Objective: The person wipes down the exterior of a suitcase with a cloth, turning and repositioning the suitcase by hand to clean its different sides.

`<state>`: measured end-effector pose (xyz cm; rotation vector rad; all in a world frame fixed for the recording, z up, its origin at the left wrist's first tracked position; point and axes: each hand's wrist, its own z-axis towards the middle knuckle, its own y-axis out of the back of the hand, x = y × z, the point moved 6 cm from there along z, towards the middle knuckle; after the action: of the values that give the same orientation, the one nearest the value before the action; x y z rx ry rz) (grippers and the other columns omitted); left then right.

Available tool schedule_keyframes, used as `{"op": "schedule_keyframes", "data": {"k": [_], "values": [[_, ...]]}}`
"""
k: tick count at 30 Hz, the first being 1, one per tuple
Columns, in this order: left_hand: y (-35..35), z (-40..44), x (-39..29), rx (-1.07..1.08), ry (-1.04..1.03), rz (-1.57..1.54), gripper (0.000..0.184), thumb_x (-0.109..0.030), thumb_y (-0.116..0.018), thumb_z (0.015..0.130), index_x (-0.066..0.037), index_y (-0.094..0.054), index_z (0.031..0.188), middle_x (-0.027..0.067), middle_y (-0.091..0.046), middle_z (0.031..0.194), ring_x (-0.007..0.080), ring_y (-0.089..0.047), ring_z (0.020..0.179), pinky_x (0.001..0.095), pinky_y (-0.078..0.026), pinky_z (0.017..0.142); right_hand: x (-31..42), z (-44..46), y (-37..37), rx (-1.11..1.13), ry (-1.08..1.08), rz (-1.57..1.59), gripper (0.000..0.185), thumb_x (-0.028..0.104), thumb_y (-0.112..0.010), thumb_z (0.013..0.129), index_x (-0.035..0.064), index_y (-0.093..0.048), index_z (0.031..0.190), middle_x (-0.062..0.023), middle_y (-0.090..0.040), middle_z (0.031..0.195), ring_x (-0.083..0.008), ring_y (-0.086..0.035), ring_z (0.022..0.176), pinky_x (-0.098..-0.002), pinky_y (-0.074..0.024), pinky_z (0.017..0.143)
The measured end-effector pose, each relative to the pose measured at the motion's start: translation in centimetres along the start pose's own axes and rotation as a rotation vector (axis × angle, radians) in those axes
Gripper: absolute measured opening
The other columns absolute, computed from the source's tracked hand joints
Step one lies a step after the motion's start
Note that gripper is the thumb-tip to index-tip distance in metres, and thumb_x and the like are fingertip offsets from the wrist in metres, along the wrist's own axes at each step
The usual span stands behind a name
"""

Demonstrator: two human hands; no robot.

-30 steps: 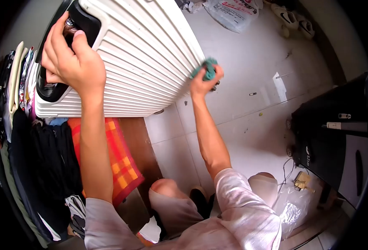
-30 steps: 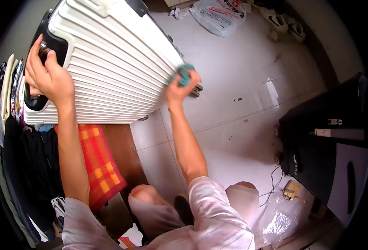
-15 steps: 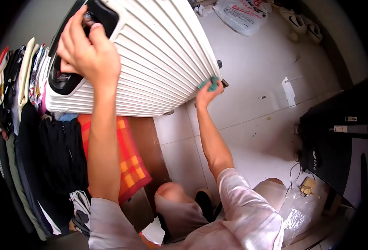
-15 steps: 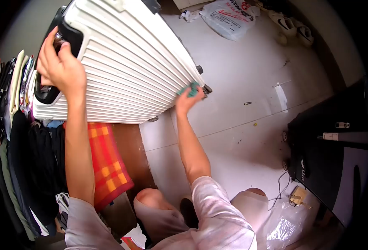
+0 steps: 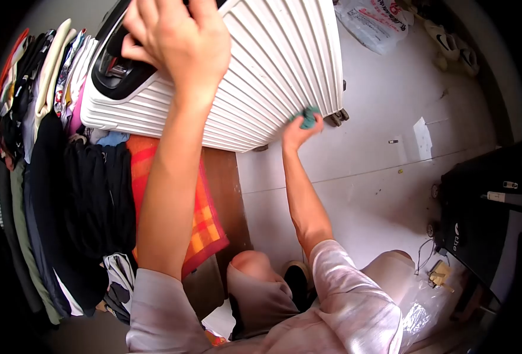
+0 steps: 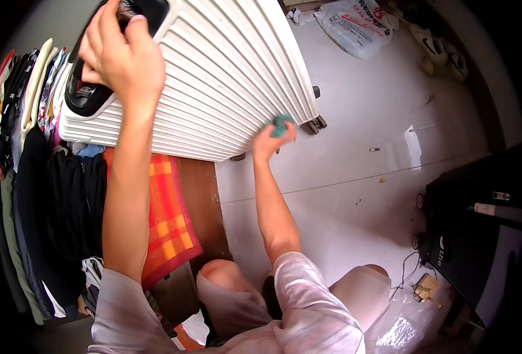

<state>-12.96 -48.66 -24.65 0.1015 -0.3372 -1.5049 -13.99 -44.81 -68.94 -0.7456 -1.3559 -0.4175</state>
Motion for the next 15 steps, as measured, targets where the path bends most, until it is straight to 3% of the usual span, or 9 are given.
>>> {"op": "schedule_keyframes", "data": {"k": [1, 4, 6, 8, 11, 12, 13, 14, 15], "values": [[0.0, 0.0, -0.2, 0.029, 0.028, 0.024, 0.043, -0.012, -0.057, 0.086, -0.009, -0.060, 0.129, 0.0109, -0.059, 0.128, 0.0307, -0.047, 0.126, 0.0458, -0.026, 0.107, -4.0, -0.8, 0.9, -0.113, -0.357, 0.039, 0.040, 0.002, -0.057, 0.079, 0.0020, -0.045, 0.117, -0.0170, -0.043, 0.118, -0.0327, -0.043, 0.112, -0.0458, -0.0338, 0.103], [0.1, -0.1, -0.5, 0.055, 0.086, 0.026, 0.045, -0.014, -0.058, 0.086, -0.011, -0.058, 0.131, 0.0107, -0.058, 0.131, 0.0309, -0.045, 0.129, 0.0483, -0.024, 0.108, -0.3, -1.7, -1.1, -0.120, -0.496, 0.128, 0.041, 0.006, -0.053, 0.083, 0.0001, -0.041, 0.122, -0.0171, -0.042, 0.122, -0.0285, -0.044, 0.112, -0.0405, -0.0366, 0.102], [0.0, -0.2, -0.9, 0.072, 0.100, 0.037, 0.045, -0.014, -0.058, 0.086, -0.011, -0.059, 0.131, 0.0108, -0.057, 0.131, 0.0309, -0.045, 0.129, 0.0484, -0.024, 0.108, 11.8, -2.4, -3.9, 0.083, -0.143, 0.273, 0.044, 0.003, -0.061, 0.078, 0.0021, -0.046, 0.119, -0.0158, -0.044, 0.118, -0.0329, -0.044, 0.113, -0.0451, -0.0350, 0.101], [-0.7, -0.9, -0.2, 0.027, 0.068, 0.041, 0.044, -0.015, -0.058, 0.087, -0.010, -0.059, 0.131, 0.0114, -0.057, 0.132, 0.0313, -0.045, 0.129, 0.0482, -0.024, 0.108, 21.8, -3.5, -5.0, 0.303, 0.458, 0.143, 0.046, 0.001, -0.065, 0.072, 0.0064, -0.050, 0.115, -0.0150, -0.045, 0.115, -0.0333, -0.044, 0.113, -0.0443, -0.0352, 0.098], [-0.2, -0.4, 0.5, 0.041, 0.032, 0.017, 0.043, -0.015, -0.058, 0.088, -0.010, -0.058, 0.131, 0.0118, -0.057, 0.132, 0.0316, -0.044, 0.130, 0.0480, -0.024, 0.108, 16.8, -4.2, -4.8, 0.249, 0.621, 0.156, 0.048, -0.001, -0.066, 0.067, 0.0099, -0.052, 0.112, -0.0150, -0.047, 0.114, -0.0336, -0.044, 0.112, -0.0432, -0.0343, 0.096], [-0.3, -0.1, 0.4, 0.034, 0.038, 0.004, 0.043, -0.015, -0.058, 0.088, -0.010, -0.058, 0.131, 0.0119, -0.057, 0.133, 0.0317, -0.044, 0.130, 0.0479, -0.025, 0.108, 12.4, -4.5, -4.0, 0.237, 0.565, 0.073, 0.051, -0.001, -0.065, 0.068, 0.0080, -0.051, 0.117, -0.0166, -0.047, 0.116, -0.0347, -0.044, 0.114, -0.0453, -0.0346, 0.097], [0.1, 0.0, 0.0, 0.080, 0.081, 0.035, 0.043, -0.015, -0.058, 0.088, -0.009, -0.058, 0.131, 0.0122, -0.057, 0.133, 0.0316, -0.044, 0.130, 0.0481, -0.024, 0.108, 5.5, -5.3, -2.5, 0.264, 0.317, -0.063, 0.047, 0.002, -0.063, 0.075, 0.0040, -0.048, 0.120, -0.0189, -0.046, 0.119, -0.0373, -0.044, 0.112, -0.0489, -0.0352, 0.098], [0.1, 0.0, -0.2, 0.085, 0.110, 0.025, 0.044, -0.015, -0.058, 0.088, -0.010, -0.058, 0.132, 0.0121, -0.057, 0.134, 0.0314, -0.044, 0.130, 0.0491, -0.024, 0.108, -1.8, -6.1, -0.2, 0.169, -0.085, -0.070, 0.044, 0.004, -0.060, 0.079, 0.0020, -0.047, 0.121, -0.0193, -0.045, 0.120, -0.0376, -0.044, 0.113, -0.0500, -0.0349, 0.100], [0.1, 0.1, -0.3, 0.077, 0.106, 0.035, 0.045, -0.016, -0.058, 0.088, -0.010, -0.057, 0.132, 0.0120, -0.057, 0.134, 0.0313, -0.044, 0.131, 0.0496, -0.024, 0.108, -4.1, -6.5, 1.1, 0.068, -0.484, -0.069, 0.042, 0.006, -0.058, 0.083, 0.0000, -0.045, 0.122, -0.0198, -0.044, 0.122, -0.0379, -0.043, 0.114, -0.0512, -0.0346, 0.102]]}}
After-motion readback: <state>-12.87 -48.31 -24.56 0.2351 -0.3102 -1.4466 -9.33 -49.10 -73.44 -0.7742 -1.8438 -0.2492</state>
